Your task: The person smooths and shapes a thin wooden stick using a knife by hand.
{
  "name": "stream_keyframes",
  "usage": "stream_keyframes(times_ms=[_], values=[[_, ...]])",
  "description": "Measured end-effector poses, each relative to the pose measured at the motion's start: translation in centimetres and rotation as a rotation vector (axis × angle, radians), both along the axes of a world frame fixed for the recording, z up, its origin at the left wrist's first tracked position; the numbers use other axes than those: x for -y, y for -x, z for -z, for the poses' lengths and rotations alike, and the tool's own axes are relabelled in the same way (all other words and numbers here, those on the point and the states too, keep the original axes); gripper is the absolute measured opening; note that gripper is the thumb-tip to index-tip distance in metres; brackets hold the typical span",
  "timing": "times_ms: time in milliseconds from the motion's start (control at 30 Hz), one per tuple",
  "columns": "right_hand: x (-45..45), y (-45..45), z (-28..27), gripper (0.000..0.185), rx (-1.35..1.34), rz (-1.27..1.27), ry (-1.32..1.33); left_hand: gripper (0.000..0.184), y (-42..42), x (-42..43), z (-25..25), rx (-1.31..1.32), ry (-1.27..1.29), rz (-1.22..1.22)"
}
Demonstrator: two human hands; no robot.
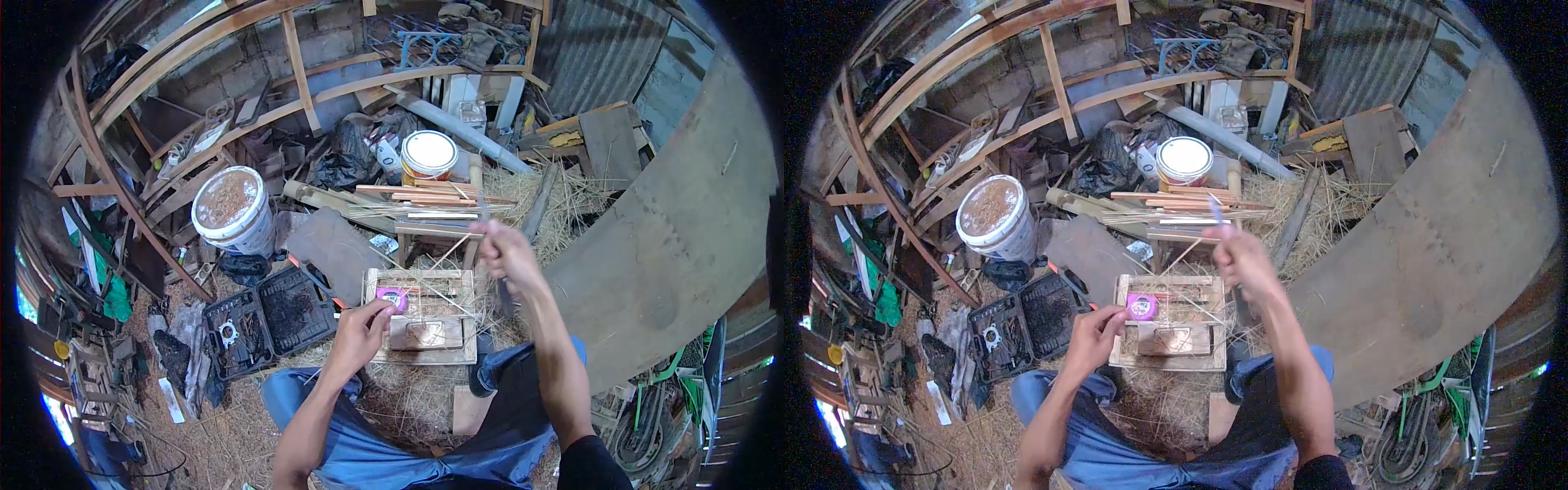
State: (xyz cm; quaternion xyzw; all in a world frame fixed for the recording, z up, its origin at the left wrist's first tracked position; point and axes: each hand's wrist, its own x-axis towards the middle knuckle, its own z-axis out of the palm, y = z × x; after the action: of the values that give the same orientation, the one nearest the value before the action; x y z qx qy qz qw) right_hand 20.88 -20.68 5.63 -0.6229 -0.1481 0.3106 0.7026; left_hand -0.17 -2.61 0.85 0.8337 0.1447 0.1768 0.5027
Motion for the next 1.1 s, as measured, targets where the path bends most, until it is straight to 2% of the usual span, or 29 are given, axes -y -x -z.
stream_keyframes(times_ms=[67,167,233,333,433,500,600,700,733,833,900,933,1067,1100], values=[[1.1,-1.0,-0.2,0.035,-0.052,-0.020,-0.084,0.016,-0.1,0.0,0.4,-0.013,-0.023,-0.019],[0.6,0.1,1.8,0.032,0.334,-0.095,-0.050,0.015,-0.7,0.4,0.3,0.011,-0.061,-0.074],[-0.2,3.0,0.5,0.032,0.229,-0.276,0.087,0.013,-1.3,0.8,-0.6,0.040,-0.030,-0.080],[-2.8,6.8,1.4,0.040,-0.053,-0.456,-0.019,0.014,-2.0,0.9,-0.5,0.094,-0.110,-0.032],[-3.4,6.7,2.0,0.040,-0.044,-0.475,-0.066,0.014,-1.9,1.7,-0.7,0.171,-0.231,0.005],[-3.4,5.2,2.7,0.039,-0.067,-0.574,-0.073,0.014,-1.8,1.7,-1.1,0.140,-0.251,0.021],[-2.6,5.0,1.7,0.039,0.000,-0.565,-0.023,0.014,-1.8,1.6,-0.9,0.140,-0.240,0.023],[-1.7,3.3,1.1,0.041,0.004,-0.330,0.082,0.013,-0.8,0.7,-1.1,0.111,-0.196,0.017],[-1.2,2.3,1.4,0.042,-0.077,-0.383,-0.007,0.013,-0.6,0.5,-1.2,0.067,-0.176,0.013],[-0.7,2.0,1.4,0.044,-0.064,-0.409,-0.002,0.013,-0.7,0.3,-1.3,0.083,-0.218,0.022],[-0.3,1.4,1.3,0.045,-0.025,-0.273,0.091,0.013,-0.3,-0.1,-1.1,0.067,-0.265,0.014],[0.1,0.8,0.9,0.045,-0.071,-0.349,0.053,0.013,0.0,-0.4,-0.7,0.069,-0.271,0.033],[0.1,0.3,1.1,0.044,-0.047,-0.340,0.076,0.013,0.0,-0.3,-0.9,0.054,-0.344,0.035],[0.2,0.2,1.0,0.043,-0.071,-0.328,0.078,0.012,0.0,-0.3,-1.1,0.046,-0.295,0.033]])
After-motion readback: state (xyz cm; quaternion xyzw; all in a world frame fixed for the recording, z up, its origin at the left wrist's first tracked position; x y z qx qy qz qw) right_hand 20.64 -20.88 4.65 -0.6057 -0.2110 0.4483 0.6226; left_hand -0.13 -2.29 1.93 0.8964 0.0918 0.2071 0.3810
